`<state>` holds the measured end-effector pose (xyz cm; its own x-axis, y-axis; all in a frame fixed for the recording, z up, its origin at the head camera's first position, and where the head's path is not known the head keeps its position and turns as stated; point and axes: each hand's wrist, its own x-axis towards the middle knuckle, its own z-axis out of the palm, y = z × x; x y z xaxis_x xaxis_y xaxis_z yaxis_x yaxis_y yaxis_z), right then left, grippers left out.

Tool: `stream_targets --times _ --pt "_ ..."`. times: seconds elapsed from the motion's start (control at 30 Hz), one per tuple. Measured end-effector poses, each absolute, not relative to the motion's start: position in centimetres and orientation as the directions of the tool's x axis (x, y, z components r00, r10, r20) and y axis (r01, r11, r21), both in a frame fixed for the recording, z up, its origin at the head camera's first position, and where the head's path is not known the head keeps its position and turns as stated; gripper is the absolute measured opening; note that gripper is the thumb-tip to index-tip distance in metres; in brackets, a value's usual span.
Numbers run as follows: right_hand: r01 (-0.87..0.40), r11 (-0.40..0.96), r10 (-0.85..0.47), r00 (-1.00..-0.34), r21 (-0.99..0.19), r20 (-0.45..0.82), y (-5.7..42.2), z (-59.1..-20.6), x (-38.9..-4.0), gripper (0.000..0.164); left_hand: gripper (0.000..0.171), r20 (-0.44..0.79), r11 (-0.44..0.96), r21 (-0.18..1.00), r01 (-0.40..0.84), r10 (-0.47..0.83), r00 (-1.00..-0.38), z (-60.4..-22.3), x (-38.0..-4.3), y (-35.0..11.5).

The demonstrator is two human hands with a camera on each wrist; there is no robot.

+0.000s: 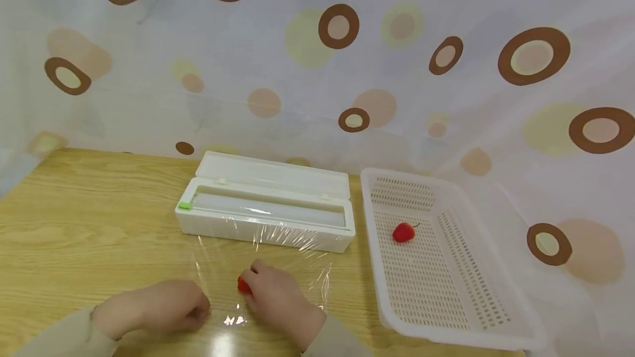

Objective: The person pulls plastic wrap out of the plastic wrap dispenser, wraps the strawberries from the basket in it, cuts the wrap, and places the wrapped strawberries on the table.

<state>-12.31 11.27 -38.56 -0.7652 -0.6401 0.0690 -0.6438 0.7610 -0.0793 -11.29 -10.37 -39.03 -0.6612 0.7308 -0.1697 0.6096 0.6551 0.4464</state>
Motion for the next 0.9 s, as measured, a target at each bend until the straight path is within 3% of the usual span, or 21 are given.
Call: stream_targets --times 0.23,0.33,0.53,0.9 --pt "-0.652 0.748 -0.653 -0.756 -0.124 0.041 11.6 -38.5 -12.3 0.029 0.022 -0.148 0.627 0.488 0.607 0.745 -0.651 -38.0 -11.7 -10.6" --pt "-0.646 0.751 -0.652 -0.758 -0.133 0.002 11.7 -38.4 -12.1 0.044 0.022 -0.106 0.614 0.508 0.604 0.741 -0.663 -37.1 -12.3 -10.9" --pt "-0.653 0.752 -0.659 -0.749 -0.092 -0.068 12.0 -38.3 -11.7 0.073 0.021 -0.045 0.662 0.506 0.553 0.660 -0.750 -35.8 -13.5 -11.4" --pt "-0.696 0.718 -0.696 -0.718 -0.015 -0.024 12.3 -38.3 -12.5 0.035 0.015 -0.051 0.735 0.515 0.441 0.540 -0.840 -35.1 -14.4 -11.7"
